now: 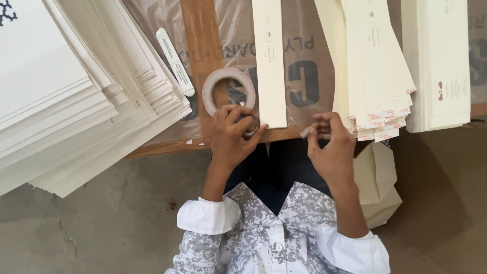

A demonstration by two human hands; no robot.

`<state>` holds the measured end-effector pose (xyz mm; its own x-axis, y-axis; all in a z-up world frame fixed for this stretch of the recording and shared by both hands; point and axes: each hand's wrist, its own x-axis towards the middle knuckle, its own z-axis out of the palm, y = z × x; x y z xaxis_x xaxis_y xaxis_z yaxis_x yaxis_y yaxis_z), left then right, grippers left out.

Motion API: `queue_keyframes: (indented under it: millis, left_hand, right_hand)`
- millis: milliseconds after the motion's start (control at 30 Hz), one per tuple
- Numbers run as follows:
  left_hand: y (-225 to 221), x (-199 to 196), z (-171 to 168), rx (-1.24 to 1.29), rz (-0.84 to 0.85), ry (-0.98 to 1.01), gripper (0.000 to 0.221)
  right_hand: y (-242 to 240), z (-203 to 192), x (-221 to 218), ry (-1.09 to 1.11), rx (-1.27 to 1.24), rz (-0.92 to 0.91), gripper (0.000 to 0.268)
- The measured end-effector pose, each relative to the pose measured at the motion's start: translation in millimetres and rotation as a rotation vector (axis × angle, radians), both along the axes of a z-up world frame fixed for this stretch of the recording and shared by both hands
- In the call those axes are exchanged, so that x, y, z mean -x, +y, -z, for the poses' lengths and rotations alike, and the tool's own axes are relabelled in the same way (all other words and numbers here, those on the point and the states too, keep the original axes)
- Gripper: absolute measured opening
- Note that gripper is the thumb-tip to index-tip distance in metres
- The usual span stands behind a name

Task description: Applying double-sided adhesive strips to the edges of cardboard components.

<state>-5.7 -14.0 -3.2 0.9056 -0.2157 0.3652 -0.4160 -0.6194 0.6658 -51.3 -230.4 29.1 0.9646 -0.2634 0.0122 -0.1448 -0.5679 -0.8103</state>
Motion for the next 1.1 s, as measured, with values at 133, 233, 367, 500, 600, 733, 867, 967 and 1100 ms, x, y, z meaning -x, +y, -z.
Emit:
queue_keyframes:
  millis: [133, 233, 367, 500, 600, 733, 867, 967, 1100]
  left_hand:
    - [0.4, -0.8, -0.9, -0.002, 0.015, -0.011, 0.029]
    - [0.6, -0.7, 0.3, 0.009, 0.014, 0.002, 0.028]
    - [0.6, 0.2, 1.1, 0.012, 0.001, 0.012, 0.030]
    - [0.6, 0.7, -0.5, 0.012, 0.001, 0.010, 0.029]
    - [1.1, 0.4, -0.5, 0.011, 0.014, 0.009, 0.032]
    - [6.3, 1.1, -4.1, 0.037, 0.021, 0.039, 0.029]
    - [15.7, 3.0, -4.7, 0.192, 0.080, 0.154, 0.028]
    - [19.2, 2.7, -4.1, 0.236, 0.142, 0.158, 0.036]
    - [19.3, 2.6, -5.2, 0.235, 0.171, 0.169, 0.039]
  right_hand:
    - [0.1, -12.1, 1.1, 0.145, 0.127, -0.005, 0.019]
    - [2.3, -5.6, 2.5, 0.059, 0.289, -0.077, 0.022]
    - [9.9, 6.3, 5.1, -0.088, 0.482, -0.253, 0.032]
    - [10.1, 12.2, 11.0, -0.146, 0.668, -0.341, 0.042]
    - [7.6, 5.6, 9.5, -0.142, 0.676, -0.366, 0.044]
    - [-2.1, 20.8, 13.6, -0.101, 0.373, -0.303, 0.041]
    - [12.8, 29.1, 21.9, -0.050, -0.238, -0.025, 0.031]
    - [38.9, 7.7, 15.9, -0.063, -0.218, -0.041, 0.023]
    - [60.7, -1.2, -2.1, -0.079, -0.085, -0.160, 0.022]
